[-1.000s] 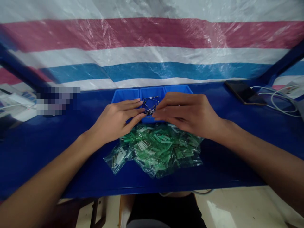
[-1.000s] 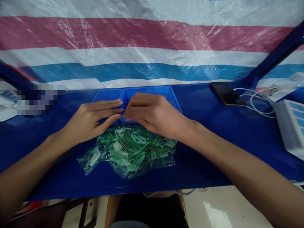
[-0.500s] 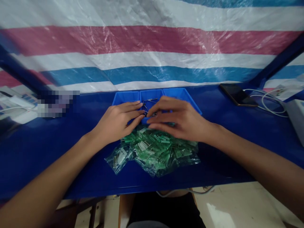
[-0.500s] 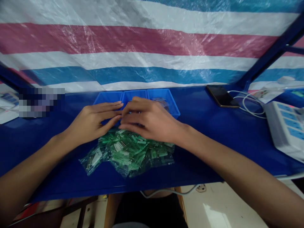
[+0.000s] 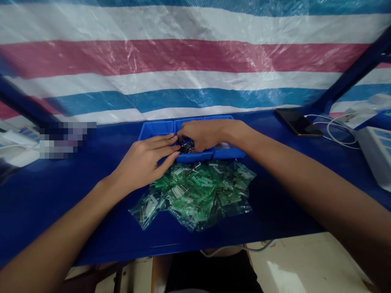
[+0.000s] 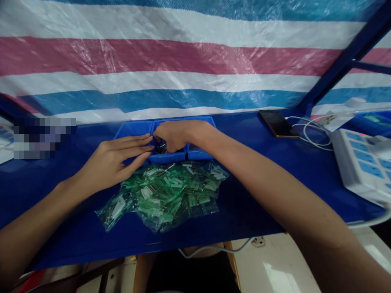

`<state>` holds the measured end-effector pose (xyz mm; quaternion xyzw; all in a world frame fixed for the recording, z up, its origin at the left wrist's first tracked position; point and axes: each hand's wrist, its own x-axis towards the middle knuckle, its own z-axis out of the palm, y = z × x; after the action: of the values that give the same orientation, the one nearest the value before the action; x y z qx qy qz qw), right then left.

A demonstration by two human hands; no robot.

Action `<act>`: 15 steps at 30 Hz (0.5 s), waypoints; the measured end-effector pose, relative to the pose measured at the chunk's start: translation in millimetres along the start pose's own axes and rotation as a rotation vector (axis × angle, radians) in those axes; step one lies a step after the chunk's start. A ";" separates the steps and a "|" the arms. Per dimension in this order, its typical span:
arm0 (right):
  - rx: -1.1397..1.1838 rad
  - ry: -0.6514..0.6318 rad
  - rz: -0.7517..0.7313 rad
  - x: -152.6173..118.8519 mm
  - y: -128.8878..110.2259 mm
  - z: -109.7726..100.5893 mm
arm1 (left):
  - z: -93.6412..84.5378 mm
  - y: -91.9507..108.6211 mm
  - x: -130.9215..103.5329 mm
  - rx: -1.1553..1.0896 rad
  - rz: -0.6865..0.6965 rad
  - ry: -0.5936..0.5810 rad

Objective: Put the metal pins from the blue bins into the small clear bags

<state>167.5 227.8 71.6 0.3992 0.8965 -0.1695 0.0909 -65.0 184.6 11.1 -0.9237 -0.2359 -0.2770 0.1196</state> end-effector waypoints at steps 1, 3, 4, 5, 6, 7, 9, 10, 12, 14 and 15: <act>-0.020 -0.003 0.000 0.8 -0.5 2.0 | -0.1 0.1 -0.3 -0.008 -0.005 -0.002; -0.069 0.005 -0.006 1.3 0.0 5.0 | -0.4 0.1 -0.4 -0.018 -0.013 -0.004; -0.080 0.020 -0.014 1.4 0.9 5.9 | -0.7 0.0 -0.3 -0.018 -0.015 -0.005; -0.086 0.045 -0.026 1.4 2.2 6.4 | -0.9 0.0 -0.2 -0.017 -0.016 -0.008; -0.087 0.075 -0.041 1.6 3.7 6.5 | -1.2 -0.2 -0.1 -0.018 -0.018 -0.011; -0.083 0.102 -0.057 1.8 5.5 6.1 | -1.4 -0.3 0.0 -0.021 -0.024 -0.016; -0.053 0.130 -0.093 2.3 9.7 4.3 | -1.9 -0.6 0.0 -0.042 -0.046 -0.028; -0.032 0.133 -0.112 2.5 11.9 3.2 | -2.0 -0.8 -0.1 -0.056 -0.059 -0.033; 0.009 0.149 -0.146 2.6 16.1 1.0 | -2.4 -1.3 -0.4 -0.076 -0.077 -0.039; 0.039 0.177 -0.168 2.0 19.3 -0.7 | -2.6 -1.7 -0.9 -0.075 -0.082 -0.043; 0.051 0.193 -0.174 1.1 20.7 -1.8 | -2.7 -1.9 -1.1 -0.070 -0.083 -0.046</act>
<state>182.2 242.2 68.2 0.3366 0.9277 -0.1602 -0.0208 -68.0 184.8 12.9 -0.9230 -0.2667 -0.2684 0.0701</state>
